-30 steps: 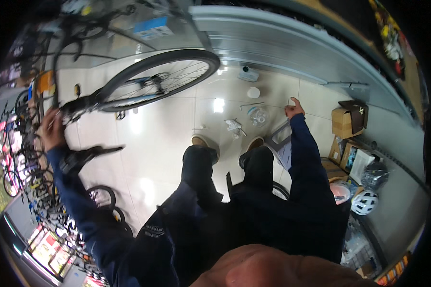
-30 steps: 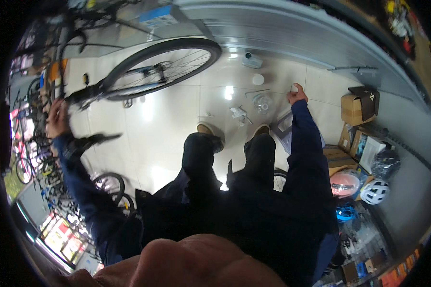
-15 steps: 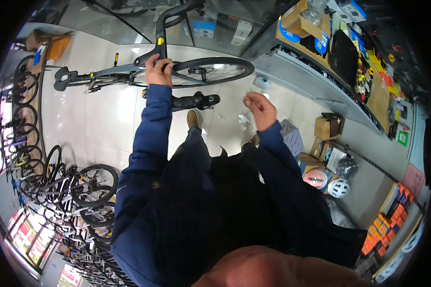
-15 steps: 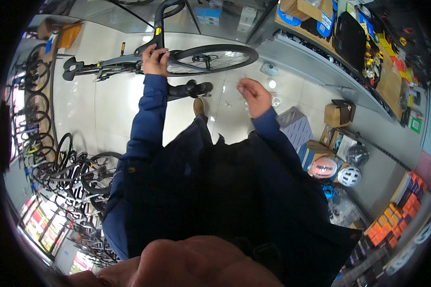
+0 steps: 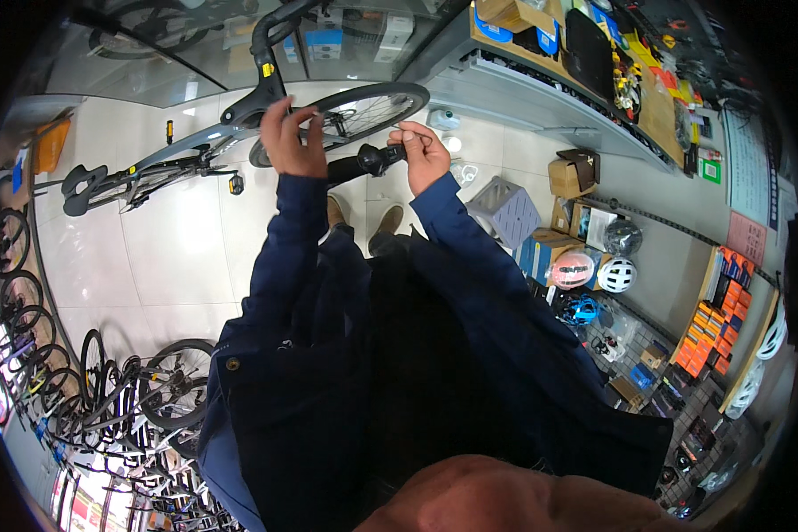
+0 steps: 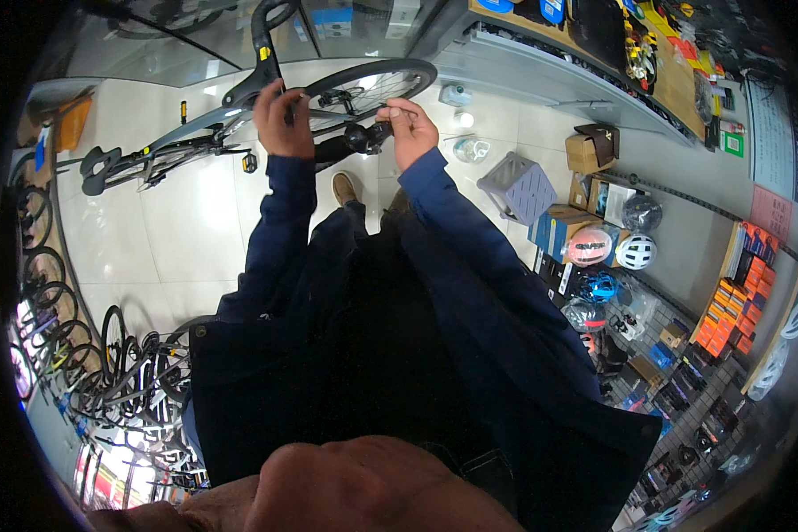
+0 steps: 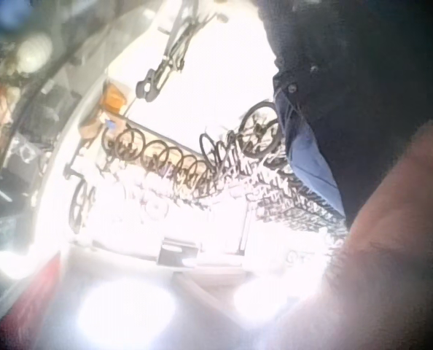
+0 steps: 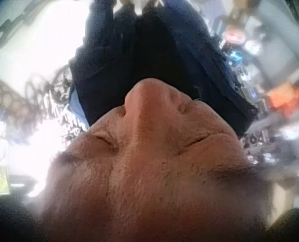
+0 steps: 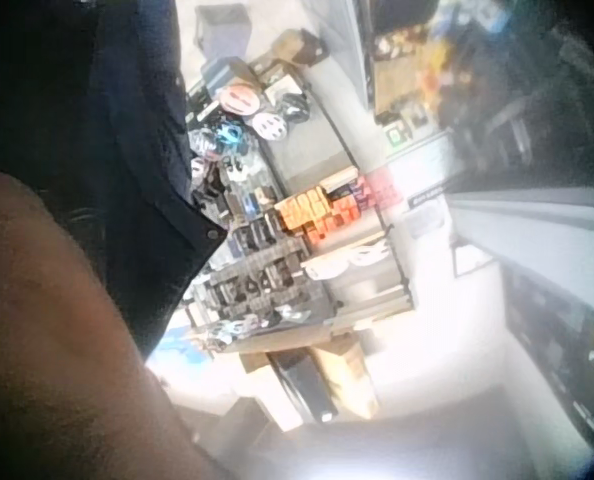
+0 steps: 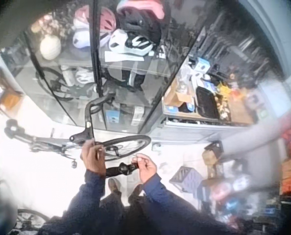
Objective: The person assembles a bicycle by attaching the handlebar stem and tightening it with an Allen key. They then install the seat post and adjust the handlebar position. The person uses a small green container and a white cloth during the process.
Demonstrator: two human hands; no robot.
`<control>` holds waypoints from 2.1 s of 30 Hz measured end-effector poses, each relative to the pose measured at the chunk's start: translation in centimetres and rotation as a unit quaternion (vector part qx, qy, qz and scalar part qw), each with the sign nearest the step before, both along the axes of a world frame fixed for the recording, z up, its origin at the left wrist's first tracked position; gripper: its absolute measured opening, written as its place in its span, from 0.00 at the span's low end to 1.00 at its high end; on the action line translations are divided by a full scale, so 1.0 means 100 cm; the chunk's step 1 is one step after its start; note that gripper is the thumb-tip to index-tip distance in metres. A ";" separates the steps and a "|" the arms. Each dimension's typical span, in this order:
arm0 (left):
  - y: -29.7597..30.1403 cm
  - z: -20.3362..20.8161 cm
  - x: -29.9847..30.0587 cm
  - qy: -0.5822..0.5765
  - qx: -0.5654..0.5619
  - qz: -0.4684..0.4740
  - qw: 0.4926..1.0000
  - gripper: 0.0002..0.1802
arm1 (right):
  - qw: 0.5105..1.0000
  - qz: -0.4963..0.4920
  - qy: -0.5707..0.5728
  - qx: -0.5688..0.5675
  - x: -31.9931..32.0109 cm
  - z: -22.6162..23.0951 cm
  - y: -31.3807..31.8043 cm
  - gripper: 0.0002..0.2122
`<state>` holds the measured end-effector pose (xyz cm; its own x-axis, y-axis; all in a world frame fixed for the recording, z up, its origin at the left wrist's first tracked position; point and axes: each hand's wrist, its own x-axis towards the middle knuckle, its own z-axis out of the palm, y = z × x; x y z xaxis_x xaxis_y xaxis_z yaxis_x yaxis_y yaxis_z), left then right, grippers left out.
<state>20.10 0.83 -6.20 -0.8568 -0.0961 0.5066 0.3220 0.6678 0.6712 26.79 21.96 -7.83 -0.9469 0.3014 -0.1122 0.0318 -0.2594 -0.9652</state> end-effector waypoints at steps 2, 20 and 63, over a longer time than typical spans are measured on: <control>0.020 0.011 0.023 -0.014 0.146 -0.118 0.982 0.12 | 1.000 0.008 -0.002 0.003 0.001 0.001 0.001 0.10; 0.063 0.015 0.053 -0.068 0.292 -0.218 0.929 0.11 | 0.989 0.042 0.072 0.122 -0.006 0.072 0.018 0.10; 0.064 0.001 0.051 -0.105 0.370 -0.209 0.899 0.12 | 0.855 0.182 0.106 0.473 -0.004 0.110 0.021 0.05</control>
